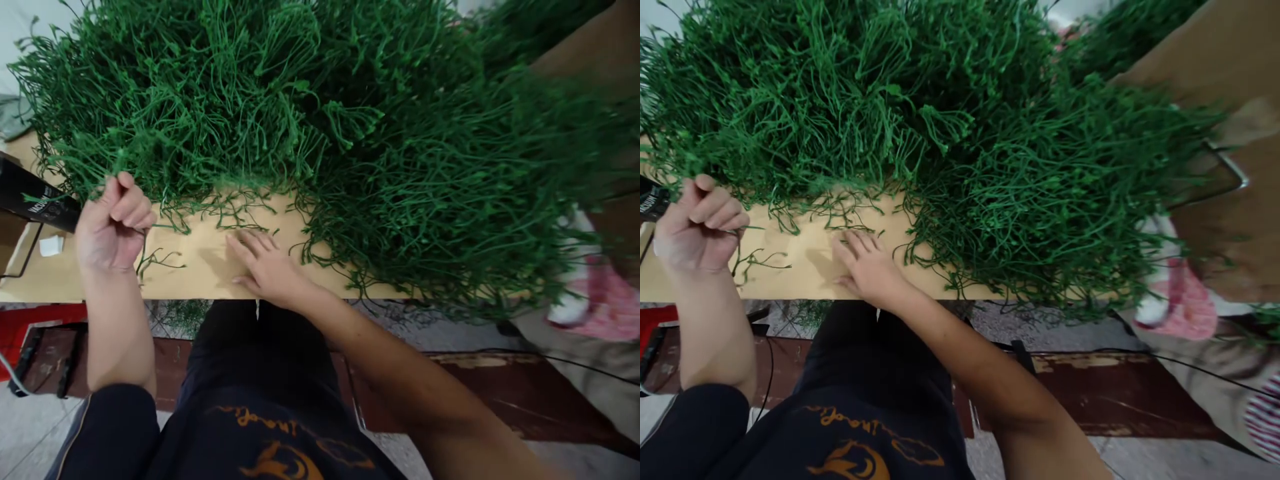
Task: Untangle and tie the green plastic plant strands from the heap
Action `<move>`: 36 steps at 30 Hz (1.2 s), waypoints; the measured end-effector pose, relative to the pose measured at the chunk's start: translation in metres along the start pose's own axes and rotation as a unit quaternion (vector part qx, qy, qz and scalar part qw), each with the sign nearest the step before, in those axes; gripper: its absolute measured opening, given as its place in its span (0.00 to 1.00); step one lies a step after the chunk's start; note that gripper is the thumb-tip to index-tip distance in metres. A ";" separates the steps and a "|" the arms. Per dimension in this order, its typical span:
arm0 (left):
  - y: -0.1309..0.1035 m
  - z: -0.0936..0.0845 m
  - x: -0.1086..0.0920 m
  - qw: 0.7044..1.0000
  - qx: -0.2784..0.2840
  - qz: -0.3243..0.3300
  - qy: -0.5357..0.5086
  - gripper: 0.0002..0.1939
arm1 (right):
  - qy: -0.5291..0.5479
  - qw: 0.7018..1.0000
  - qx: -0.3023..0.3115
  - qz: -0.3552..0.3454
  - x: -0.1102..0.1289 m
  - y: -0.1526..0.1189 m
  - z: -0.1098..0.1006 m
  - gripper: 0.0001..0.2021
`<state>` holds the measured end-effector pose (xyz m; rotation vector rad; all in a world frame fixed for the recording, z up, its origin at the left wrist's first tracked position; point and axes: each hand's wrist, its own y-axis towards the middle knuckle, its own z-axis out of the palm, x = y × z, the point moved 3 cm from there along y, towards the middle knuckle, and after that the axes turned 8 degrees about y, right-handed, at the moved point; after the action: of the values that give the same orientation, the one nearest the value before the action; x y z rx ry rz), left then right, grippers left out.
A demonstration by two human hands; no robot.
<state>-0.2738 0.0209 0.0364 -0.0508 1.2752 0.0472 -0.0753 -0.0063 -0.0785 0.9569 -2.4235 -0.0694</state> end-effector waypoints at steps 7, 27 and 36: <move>0.010 0.015 0.011 1.000 0.001 -0.026 0.003 0.16 | -0.050 0.995 -0.079 0.041 -0.019 0.030 -0.017 0.34; 0.036 0.035 0.067 0.997 0.042 -0.010 0.068 0.04 | -0.073 0.964 -0.066 0.246 -0.027 0.028 -0.020 0.30; 0.047 0.021 0.084 0.998 -0.001 -0.019 0.058 0.04 | -0.087 0.977 -0.030 0.191 -0.025 0.070 -0.019 0.16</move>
<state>-0.2325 0.0692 -0.0380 -0.0811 1.3899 0.0134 -0.0938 0.0650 -0.0576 0.4623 -2.7074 -0.0903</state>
